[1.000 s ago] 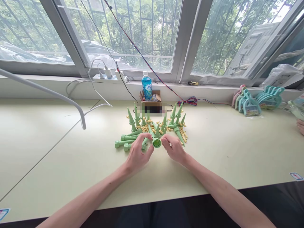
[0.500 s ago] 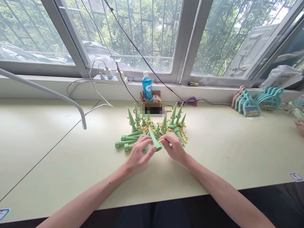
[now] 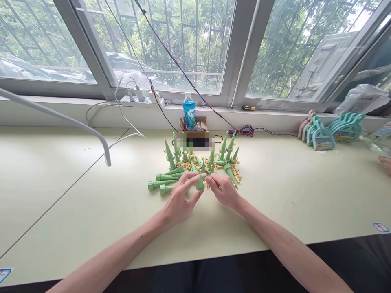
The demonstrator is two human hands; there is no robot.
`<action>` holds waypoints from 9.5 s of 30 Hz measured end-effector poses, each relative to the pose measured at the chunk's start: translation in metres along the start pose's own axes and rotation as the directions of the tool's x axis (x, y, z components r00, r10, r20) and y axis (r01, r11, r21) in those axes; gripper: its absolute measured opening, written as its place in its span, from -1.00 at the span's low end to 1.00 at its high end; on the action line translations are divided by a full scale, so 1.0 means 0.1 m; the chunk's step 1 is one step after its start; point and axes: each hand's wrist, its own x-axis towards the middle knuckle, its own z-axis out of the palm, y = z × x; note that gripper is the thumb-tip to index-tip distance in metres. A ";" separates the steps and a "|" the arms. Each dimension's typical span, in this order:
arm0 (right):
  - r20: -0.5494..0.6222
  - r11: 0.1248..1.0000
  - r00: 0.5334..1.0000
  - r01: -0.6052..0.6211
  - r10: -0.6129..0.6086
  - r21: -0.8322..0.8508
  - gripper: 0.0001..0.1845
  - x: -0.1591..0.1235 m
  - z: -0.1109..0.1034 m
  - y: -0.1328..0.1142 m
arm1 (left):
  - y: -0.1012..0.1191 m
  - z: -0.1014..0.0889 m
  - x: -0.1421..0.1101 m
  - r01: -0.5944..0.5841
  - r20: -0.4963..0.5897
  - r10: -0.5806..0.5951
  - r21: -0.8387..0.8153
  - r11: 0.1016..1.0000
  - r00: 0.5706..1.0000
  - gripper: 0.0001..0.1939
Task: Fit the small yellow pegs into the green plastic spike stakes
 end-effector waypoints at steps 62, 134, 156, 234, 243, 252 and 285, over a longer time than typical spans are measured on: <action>-0.109 0.993 0.994 0.034 -0.022 0.109 -0.63 -0.02 0.01 -0.01 | -0.05 -0.04 0.03 0.103 -0.002 -0.103 0.013 0.995 0.995 -0.47; -0.043 0.983 0.993 -0.104 0.111 0.153 -0.57 0.00 0.02 0.02 | -0.04 -0.01 0.04 0.144 -0.192 -0.113 0.153 0.978 0.975 -0.89; 0.038 0.994 0.999 -0.043 0.040 0.097 -0.58 -0.01 0.02 0.02 | -0.05 -0.03 0.05 0.057 -0.094 -0.049 0.087 0.995 0.994 -0.77; -0.050 0.996 0.997 0.058 -0.054 0.075 -0.70 -0.02 0.05 -0.01 | -0.01 -0.09 0.07 0.259 0.050 -0.262 0.052 0.964 0.964 -0.53; -0.021 0.998 1.000 0.009 -0.007 0.063 -0.62 -0.02 0.03 0.03 | 0.00 -0.10 0.06 0.279 0.055 -0.282 0.057 0.959 0.958 -0.65; 0.031 0.998 0.999 -0.023 0.021 0.058 -0.53 -0.03 0.01 0.05 | -0.02 -0.07 0.03 0.131 0.001 -0.131 0.084 0.988 0.991 -0.76; -0.095 0.997 0.995 0.024 -0.017 0.075 -0.65 -0.02 0.01 -0.03 | -0.01 -0.09 0.06 0.121 -0.022 -0.121 -0.004 0.993 0.992 -0.52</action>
